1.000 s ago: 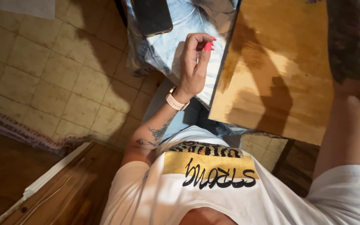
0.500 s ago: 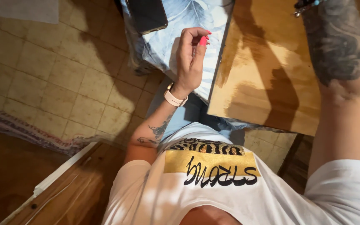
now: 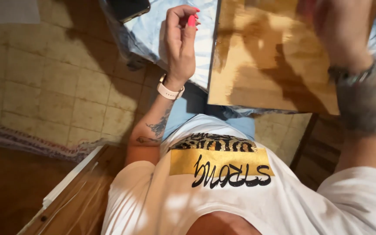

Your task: Applying stain to a wooden board using a paintbrush

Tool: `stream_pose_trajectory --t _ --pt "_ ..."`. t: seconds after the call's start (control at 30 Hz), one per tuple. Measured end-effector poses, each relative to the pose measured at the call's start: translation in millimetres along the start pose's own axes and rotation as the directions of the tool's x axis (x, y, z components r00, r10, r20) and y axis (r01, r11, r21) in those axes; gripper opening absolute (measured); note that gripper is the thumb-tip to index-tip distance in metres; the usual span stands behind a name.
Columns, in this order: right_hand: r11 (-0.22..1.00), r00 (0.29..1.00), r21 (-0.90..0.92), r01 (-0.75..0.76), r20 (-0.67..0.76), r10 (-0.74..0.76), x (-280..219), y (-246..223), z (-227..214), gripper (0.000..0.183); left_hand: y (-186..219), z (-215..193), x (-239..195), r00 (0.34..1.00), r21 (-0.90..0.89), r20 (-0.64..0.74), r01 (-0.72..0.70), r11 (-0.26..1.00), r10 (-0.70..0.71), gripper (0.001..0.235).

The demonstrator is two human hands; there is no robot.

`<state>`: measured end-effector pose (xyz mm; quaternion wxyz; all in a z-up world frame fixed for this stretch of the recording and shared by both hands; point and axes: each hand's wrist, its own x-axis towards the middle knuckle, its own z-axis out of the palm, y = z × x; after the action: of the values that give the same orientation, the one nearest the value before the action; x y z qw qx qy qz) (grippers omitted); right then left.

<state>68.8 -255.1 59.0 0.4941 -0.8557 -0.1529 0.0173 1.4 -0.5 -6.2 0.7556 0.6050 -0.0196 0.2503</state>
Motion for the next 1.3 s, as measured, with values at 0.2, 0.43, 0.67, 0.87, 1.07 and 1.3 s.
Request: stream_pose_trajectory --t 0.2,0.43,0.67,0.87,1.07,1.3 --pt "0.922 0.901 0.132 0.365 0.201 -0.385 -45 -29 46 0.007 -3 0 0 1.000 -0.009 0.011 -0.021 1.000 0.021 0.014" --pt "0.810 0.813 -0.248 0.532 0.416 -0.407 -46 -13 31 0.021 -8 -2 0 0.999 -0.047 0.029 -0.032 0.998 0.034 0.013" --pt "0.847 0.847 -0.216 0.486 0.356 -0.395 -37 -29 46 0.008 -7 -1 -1 0.998 -0.039 0.020 -0.051 0.998 0.052 0.014" --pt "0.801 0.827 -0.310 0.512 0.428 -0.364 -40 -27 31 0.011 -6 -3 -1 0.999 -0.041 0.010 -0.040 0.998 0.041 0.015" --pt "0.827 0.806 -0.155 0.540 0.380 -0.455 -33 -34 50 0.014 -8 -1 -2 0.999 -0.069 0.012 -0.050 0.996 0.051 0.014" --pt "0.812 0.864 -0.351 0.466 0.378 -0.333 -32 -32 28 0.015 -11 0 0 0.998 -0.121 0.006 -0.057 0.991 0.058 0.014"
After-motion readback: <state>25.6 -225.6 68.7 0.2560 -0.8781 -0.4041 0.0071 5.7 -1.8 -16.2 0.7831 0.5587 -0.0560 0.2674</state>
